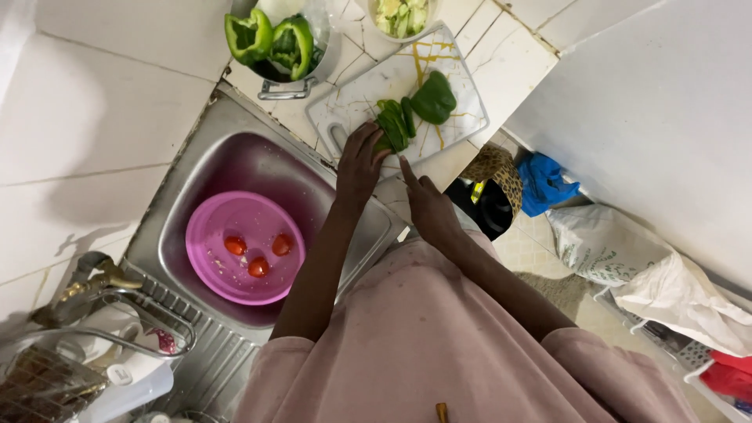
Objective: Cutting green bell peppers on a cutting board and washing them in a sink.
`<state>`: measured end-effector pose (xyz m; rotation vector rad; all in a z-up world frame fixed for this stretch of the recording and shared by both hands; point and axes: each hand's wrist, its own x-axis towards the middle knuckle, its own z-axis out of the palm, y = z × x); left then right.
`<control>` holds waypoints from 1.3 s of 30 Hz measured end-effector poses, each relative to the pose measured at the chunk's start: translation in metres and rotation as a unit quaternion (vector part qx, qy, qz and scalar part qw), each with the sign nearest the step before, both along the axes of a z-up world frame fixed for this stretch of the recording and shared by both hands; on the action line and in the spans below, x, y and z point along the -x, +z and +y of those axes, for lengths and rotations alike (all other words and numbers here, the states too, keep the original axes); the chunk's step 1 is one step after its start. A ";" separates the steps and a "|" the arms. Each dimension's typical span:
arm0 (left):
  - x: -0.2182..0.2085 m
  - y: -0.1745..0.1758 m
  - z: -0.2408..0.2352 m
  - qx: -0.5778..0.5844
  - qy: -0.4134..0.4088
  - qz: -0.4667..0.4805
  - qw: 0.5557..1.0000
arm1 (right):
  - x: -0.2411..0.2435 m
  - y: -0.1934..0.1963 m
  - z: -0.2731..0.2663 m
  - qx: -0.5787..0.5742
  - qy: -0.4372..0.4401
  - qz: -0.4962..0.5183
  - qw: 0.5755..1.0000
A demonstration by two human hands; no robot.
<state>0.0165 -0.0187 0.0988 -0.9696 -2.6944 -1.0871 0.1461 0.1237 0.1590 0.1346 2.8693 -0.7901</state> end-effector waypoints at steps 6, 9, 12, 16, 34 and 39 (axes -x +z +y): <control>-0.001 -0.003 -0.001 -0.008 0.008 -0.015 1.000 | 0.019 -0.022 -0.005 0.023 -0.014 0.039 0.999; -0.002 0.000 -0.004 -0.015 0.005 -0.015 1.000 | 0.019 -0.016 -0.004 0.056 -0.025 0.032 0.998; -0.002 0.008 -0.002 -0.014 0.000 -0.027 1.000 | 0.015 -0.008 0.006 -0.024 0.009 0.030 0.999; -0.004 0.009 -0.006 -0.001 0.005 -0.052 0.999 | 0.007 0.008 0.009 0.044 -0.014 0.026 0.999; -0.004 -0.006 -0.005 -0.001 0.026 0.004 1.000 | 0.025 -0.014 -0.019 -0.001 -0.027 0.022 0.999; -0.004 -0.012 -0.002 -0.024 0.049 -0.041 0.998 | 0.002 0.001 -0.014 -0.043 -0.002 -0.006 0.999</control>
